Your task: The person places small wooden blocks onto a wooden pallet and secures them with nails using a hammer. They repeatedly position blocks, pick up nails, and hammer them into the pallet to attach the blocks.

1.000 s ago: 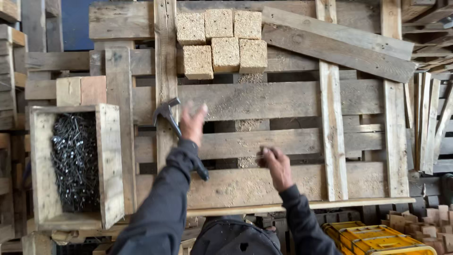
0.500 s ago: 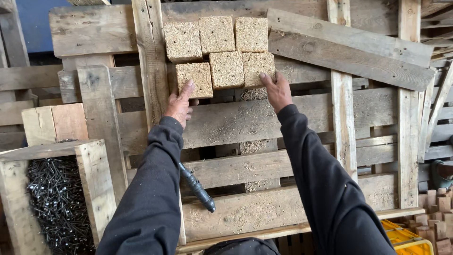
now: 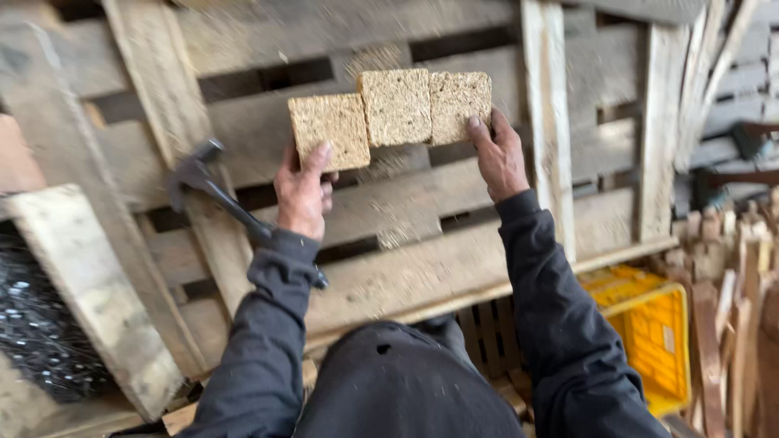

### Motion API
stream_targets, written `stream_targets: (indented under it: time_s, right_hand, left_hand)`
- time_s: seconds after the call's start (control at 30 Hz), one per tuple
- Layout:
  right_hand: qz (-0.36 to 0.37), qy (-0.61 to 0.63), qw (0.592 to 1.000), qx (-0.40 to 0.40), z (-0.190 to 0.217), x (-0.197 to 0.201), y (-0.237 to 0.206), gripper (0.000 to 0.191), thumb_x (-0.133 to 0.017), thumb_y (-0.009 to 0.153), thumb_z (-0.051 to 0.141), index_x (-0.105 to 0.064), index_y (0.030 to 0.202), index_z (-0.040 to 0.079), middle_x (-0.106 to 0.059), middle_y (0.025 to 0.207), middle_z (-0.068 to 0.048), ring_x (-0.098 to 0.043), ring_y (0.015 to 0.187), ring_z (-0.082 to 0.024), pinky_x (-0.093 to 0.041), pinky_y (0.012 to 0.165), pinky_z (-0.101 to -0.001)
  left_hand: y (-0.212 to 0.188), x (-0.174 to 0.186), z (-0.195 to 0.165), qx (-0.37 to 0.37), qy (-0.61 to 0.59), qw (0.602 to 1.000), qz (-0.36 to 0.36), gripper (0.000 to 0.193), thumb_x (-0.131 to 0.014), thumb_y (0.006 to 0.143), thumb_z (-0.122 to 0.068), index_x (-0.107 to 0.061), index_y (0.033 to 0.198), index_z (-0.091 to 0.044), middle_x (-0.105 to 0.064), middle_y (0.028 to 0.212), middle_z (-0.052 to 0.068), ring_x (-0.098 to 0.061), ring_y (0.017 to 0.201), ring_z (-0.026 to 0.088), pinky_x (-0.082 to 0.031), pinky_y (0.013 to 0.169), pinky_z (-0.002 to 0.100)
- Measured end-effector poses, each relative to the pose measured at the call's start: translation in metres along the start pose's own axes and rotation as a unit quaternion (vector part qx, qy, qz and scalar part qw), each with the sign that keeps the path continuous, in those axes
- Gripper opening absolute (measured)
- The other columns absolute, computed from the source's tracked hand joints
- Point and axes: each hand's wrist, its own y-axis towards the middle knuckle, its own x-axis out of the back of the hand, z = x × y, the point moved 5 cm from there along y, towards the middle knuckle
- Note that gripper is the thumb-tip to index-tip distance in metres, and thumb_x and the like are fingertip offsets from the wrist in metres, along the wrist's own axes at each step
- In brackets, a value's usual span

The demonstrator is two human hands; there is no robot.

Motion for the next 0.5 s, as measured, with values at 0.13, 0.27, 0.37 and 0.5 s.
stream_targets:
  time_s: [0.13,0.27,0.37,0.5]
  right_hand:
    - [-0.023,-0.089,0.996,0.01,-0.061,0.08,-0.095,0.05,-0.059,0.105,0.027,-0.052,0.144,-0.005,-0.067,0.131,-0.015,-0.06,0.12,-0.02,-0.047,0.103,-0.0315]
    - [-0.01,-0.171,0.984,-0.042,-0.123,0.131,-0.181,0.059,-0.063,0.104,0.035,-0.05,0.145,-0.006,-0.069,0.126,-0.02,-0.064,0.118,-0.026,-0.05,0.1,-0.0361]
    - [0.019,-0.294,0.95,-0.101,-0.174,0.135,-0.206,0.065,-0.062,0.103,0.04,-0.045,0.15,-0.002,-0.07,0.12,-0.024,-0.067,0.11,-0.035,-0.052,0.095,-0.0438]
    - [0.032,-0.249,0.962,-0.105,-0.189,0.136,-0.211,0.081,-0.065,0.101,0.037,-0.026,0.166,0.008,-0.061,0.137,-0.029,-0.064,0.126,-0.038,-0.052,0.105,-0.0441]
  left_hand:
    - [-0.103,-0.03,0.097,0.058,-0.037,0.998,-0.011,0.105,-0.079,0.078,-0.055,-0.031,0.162,-0.015,-0.057,0.09,0.003,-0.047,0.056,0.005,-0.043,0.037,0.019]
    - [-0.188,-0.043,0.176,0.062,0.048,0.997,0.0,0.1,-0.075,0.079,-0.064,-0.042,0.155,-0.01,-0.065,0.099,-0.003,-0.051,0.068,0.003,-0.045,0.052,0.022]
    - [-0.198,-0.039,0.202,0.03,0.266,0.964,0.009,0.091,-0.077,0.089,-0.068,-0.053,0.146,-0.001,-0.071,0.108,0.0,-0.067,0.092,0.004,-0.055,0.08,0.028]
    - [-0.193,-0.027,0.199,0.08,0.514,0.854,0.001,0.106,-0.076,0.082,-0.07,-0.038,0.157,-0.007,-0.071,0.097,0.006,-0.064,0.079,0.013,-0.054,0.067,0.033]
